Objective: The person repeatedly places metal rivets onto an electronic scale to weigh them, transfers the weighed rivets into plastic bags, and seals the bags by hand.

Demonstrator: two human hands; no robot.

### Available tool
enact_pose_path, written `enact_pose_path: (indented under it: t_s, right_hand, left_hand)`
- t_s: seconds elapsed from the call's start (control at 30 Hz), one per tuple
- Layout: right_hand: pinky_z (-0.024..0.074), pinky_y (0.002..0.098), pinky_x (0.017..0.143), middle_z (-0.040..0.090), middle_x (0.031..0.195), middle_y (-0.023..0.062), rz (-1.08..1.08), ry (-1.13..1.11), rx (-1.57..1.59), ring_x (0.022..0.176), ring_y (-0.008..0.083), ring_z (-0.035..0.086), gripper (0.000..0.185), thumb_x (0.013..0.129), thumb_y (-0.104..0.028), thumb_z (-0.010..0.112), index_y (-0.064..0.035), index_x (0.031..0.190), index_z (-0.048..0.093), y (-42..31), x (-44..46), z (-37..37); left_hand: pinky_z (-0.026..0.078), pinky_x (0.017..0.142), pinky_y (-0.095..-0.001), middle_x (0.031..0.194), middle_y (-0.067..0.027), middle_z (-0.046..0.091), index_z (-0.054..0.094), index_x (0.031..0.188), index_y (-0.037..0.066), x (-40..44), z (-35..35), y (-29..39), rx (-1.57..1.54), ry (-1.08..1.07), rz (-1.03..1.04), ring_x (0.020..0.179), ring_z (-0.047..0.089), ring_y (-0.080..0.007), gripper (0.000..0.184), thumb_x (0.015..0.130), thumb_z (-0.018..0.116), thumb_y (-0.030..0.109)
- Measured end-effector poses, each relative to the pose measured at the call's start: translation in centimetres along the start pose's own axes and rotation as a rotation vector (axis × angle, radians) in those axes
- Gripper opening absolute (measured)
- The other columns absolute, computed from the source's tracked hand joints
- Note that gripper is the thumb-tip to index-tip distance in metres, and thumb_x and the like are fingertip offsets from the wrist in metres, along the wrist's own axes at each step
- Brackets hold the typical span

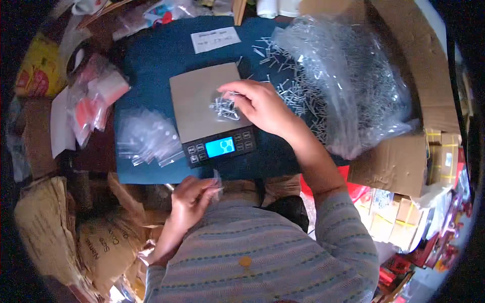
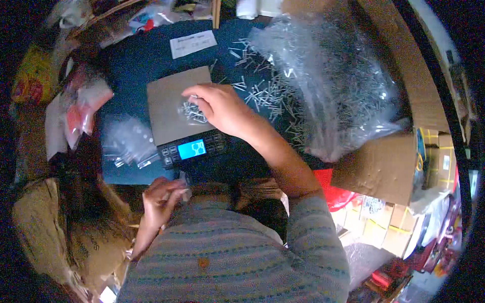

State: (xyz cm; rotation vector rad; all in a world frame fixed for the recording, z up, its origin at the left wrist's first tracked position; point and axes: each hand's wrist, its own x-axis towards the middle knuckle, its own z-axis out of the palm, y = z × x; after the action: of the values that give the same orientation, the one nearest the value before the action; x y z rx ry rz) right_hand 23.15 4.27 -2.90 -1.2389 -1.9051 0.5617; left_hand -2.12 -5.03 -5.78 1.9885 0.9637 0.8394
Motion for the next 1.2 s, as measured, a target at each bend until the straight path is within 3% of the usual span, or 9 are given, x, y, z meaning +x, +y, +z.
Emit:
enact_pose_path:
  t_s: [0.2, 0.23, 0.33, 0.5, 0.7, 0.83, 0.93, 1.03, 1.2]
  right_hand:
    - [0.0523, 0.0301, 0.072, 0.067, 0.097, 0.0129, 0.006, 0.023, -0.048, 0.086, 0.0241, 0.066, 0.021, 0.084, 0.0, 0.056, -0.0041, 0.104, 0.062, -0.9, -1.3, 0.7]
    - [0.0525, 0.0371, 0.07, 0.066, 0.092, 0.0156, -0.043, 0.061, -0.033, 0.082, 0.0325, 0.065, 0.024, 0.082, -0.001, 0.057, -0.0074, 0.105, 0.061, -0.4, -1.6, 1.1]
    - [0.0525, 0.0363, 0.071, 0.066, 0.091, 0.0154, -0.044, 0.112, 0.034, 0.081, 0.0315, 0.065, 0.026, 0.081, 0.001, 0.058, -0.0075, 0.105, 0.061, -0.6, -2.7, 1.6]
    - [0.0508, 0.0271, 0.068, 0.065, 0.092, 0.0095, 0.004, 0.197, 0.114, 0.076, 0.0157, 0.064, 0.026, 0.087, 0.006, 0.047, -0.003, 0.106, 0.061, 0.0, -2.9, 1.9]
    - [0.0484, 0.0273, 0.068, 0.064, 0.091, 0.01, 0.055, -0.034, -0.054, 0.078, 0.019, 0.063, 0.018, 0.085, -0.01, 0.059, -0.007, 0.102, 0.062, 0.7, -0.4, 0.9]
    - [0.0494, 0.04, 0.067, 0.064, 0.082, 0.0102, 0.004, -0.053, -0.327, 0.076, 0.0295, 0.063, 0.022, 0.078, -0.03, 0.068, -0.0113, 0.089, 0.065, 1.7, 0.4, 2.1]
    - [0.0495, 0.0376, 0.065, 0.063, 0.077, 0.0104, 0.025, -0.04, -0.223, 0.071, 0.0287, 0.062, 0.021, 0.077, -0.029, 0.068, -0.0107, 0.086, 0.066, 2.3, 0.6, 2.3]
    - [0.0495, 0.0309, 0.063, 0.064, 0.075, 0.0081, 0.168, -0.047, -0.088, 0.066, 0.0201, 0.063, 0.017, 0.077, -0.023, 0.07, -0.0074, 0.083, 0.065, 1.6, 0.6, 1.8]
    - [0.0462, 0.0206, 0.062, 0.066, 0.081, 0.0023, 0.219, 0.155, 0.544, 0.07, 0.0061, 0.059, 0.013, 0.079, -0.009, 0.07, 0.0005, 0.086, 0.065, 3.0, -0.4, 0.6]
  left_hand:
    - [0.048, 0.062, -0.0305, 0.08, -0.0106, 0.067, 0.068, 0.088, 0.001, 0.2, 0.2, 0.3, -0.038, -0.018, -0.018, 0.068, 0.061, -0.0206, 0.018, 0.073, 0.074, 0.008]
    - [0.048, 0.062, -0.0297, 0.079, -0.0103, 0.067, 0.068, 0.088, 0.001, 0.2, -0.1, 0.6, -0.028, -0.044, -0.054, 0.068, 0.061, -0.0206, 0.018, 0.073, 0.074, 0.007]
    - [0.047, 0.06, -0.0289, 0.078, -0.0099, 0.067, 0.068, 0.089, 0.001, 0.0, 0.2, 0.1, -0.054, -0.028, -0.018, 0.067, 0.061, -0.021, 0.019, 0.073, 0.074, 0.007]
    - [0.044, 0.055, -0.0311, 0.074, -0.0098, 0.064, 0.066, 0.09, 0.001, 0.2, 0.7, 0.1, -0.04, -0.056, 0.052, 0.061, 0.057, -0.022, 0.021, 0.072, 0.073, 0.006]
    - [0.042, 0.051, -0.033, 0.07, -0.0095, 0.061, 0.065, 0.09, 0.001, 0.4, 0.9, 0.1, -0.059, -0.032, 0.085, 0.057, 0.054, -0.0221, 0.021, 0.072, 0.074, 0.008]
    - [0.041, 0.049, -0.033, 0.069, -0.0092, 0.061, 0.065, 0.09, 0.001, 0.2, 0.7, 0.1, -0.029, -0.06, 0.054, 0.056, 0.054, -0.022, 0.021, 0.072, 0.074, 0.008]
    - [0.042, 0.049, -0.0331, 0.068, -0.0088, 0.06, 0.065, 0.09, 0.002, 0.2, 0.8, -0.1, -0.049, -0.031, 0.084, 0.056, 0.054, -0.022, 0.02, 0.072, 0.074, 0.008]
    - [0.042, 0.049, -0.0331, 0.068, -0.0086, 0.06, 0.065, 0.09, 0.002, 0.3, 0.5, 0.1, -0.054, -0.038, 0.042, 0.056, 0.055, -0.0221, 0.02, 0.073, 0.073, 0.008]
    - [0.043, 0.05, -0.0319, 0.069, -0.0091, 0.06, 0.065, 0.092, 0.001, 0.2, 0.4, 0.0, -0.054, -0.025, 0.067, 0.057, 0.055, -0.0216, 0.021, 0.072, 0.073, 0.007]
